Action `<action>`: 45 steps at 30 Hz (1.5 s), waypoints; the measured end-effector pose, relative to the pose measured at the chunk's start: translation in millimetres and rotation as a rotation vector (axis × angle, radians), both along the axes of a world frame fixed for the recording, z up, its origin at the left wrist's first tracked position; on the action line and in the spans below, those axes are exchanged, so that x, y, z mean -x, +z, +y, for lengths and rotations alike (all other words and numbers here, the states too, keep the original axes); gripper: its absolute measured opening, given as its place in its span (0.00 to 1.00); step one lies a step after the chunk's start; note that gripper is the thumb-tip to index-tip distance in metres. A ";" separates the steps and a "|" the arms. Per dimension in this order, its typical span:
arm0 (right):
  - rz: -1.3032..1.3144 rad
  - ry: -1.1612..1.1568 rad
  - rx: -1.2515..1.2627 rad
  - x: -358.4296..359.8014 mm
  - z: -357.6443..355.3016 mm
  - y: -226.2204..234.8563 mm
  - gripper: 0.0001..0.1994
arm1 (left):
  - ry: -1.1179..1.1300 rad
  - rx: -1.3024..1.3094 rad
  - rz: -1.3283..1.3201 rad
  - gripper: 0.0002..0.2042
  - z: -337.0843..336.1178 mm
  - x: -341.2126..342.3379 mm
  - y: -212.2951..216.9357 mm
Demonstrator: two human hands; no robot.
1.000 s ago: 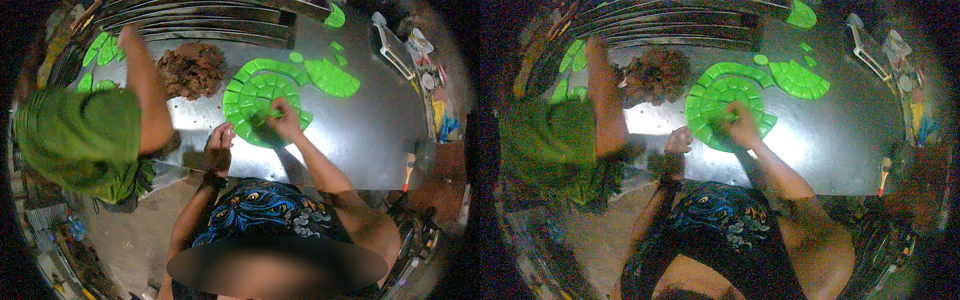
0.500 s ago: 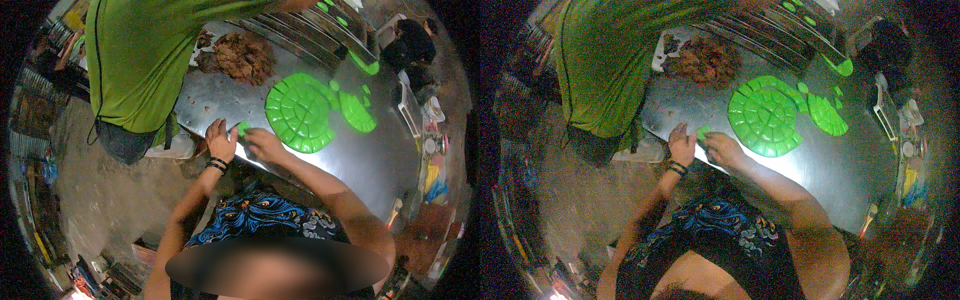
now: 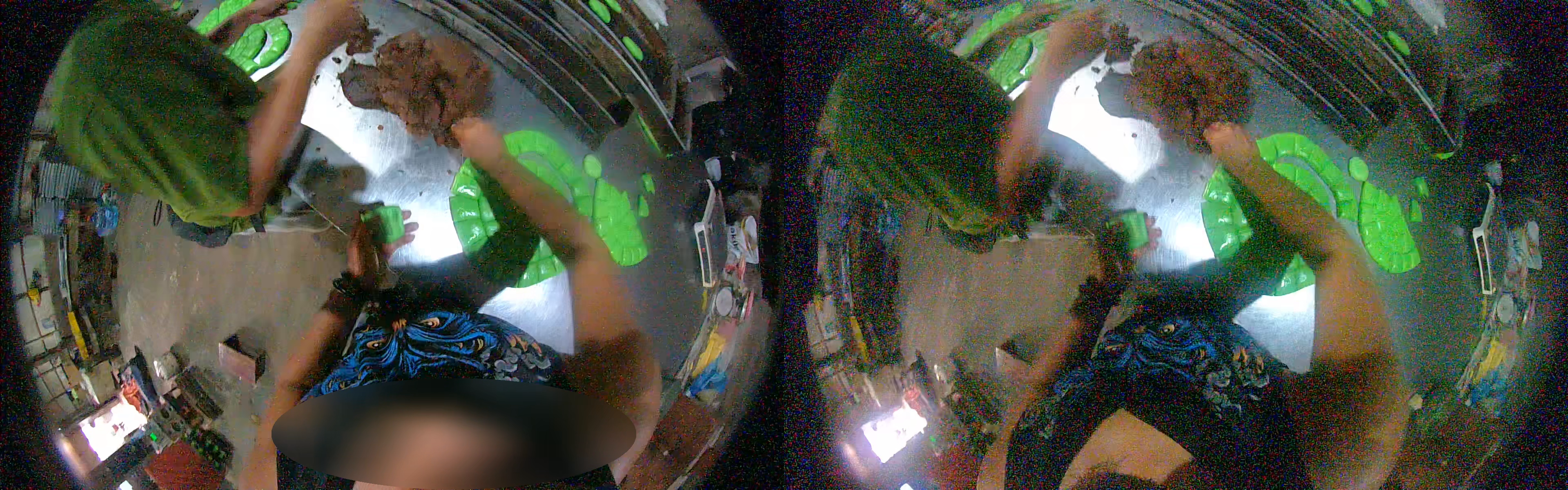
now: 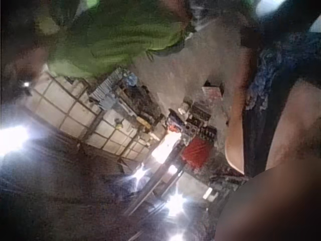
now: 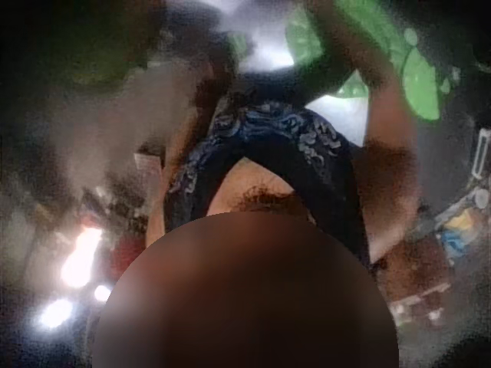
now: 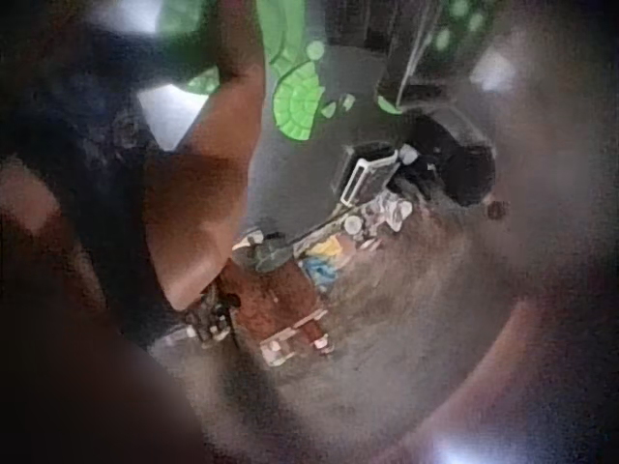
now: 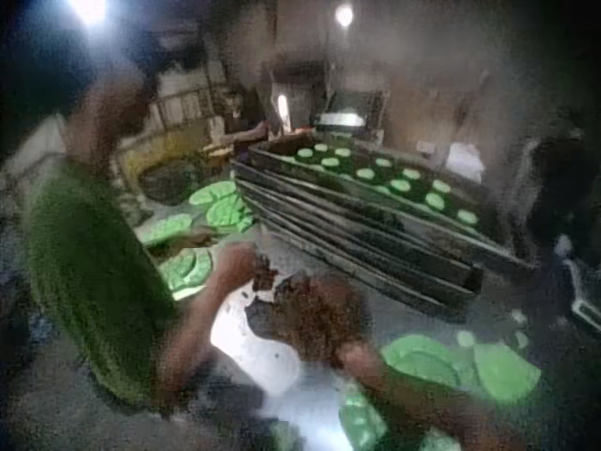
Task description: The person repeatedly scoops a brown paste onto small green dough discs, folds them into sealed packets, and places them on a metal rack. A coworker performs the same task at the same table.
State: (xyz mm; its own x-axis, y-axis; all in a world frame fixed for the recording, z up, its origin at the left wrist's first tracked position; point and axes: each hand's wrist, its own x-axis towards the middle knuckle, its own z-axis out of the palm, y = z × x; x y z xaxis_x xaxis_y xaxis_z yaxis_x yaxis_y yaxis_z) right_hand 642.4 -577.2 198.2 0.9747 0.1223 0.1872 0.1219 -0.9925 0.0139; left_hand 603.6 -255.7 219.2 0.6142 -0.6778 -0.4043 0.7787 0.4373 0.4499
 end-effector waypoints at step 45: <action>0.105 0.201 -0.748 147.1 180.0 113.2 0.10 | -0.382 -0.526 -0.830 0.36 14.1 20.3 52.7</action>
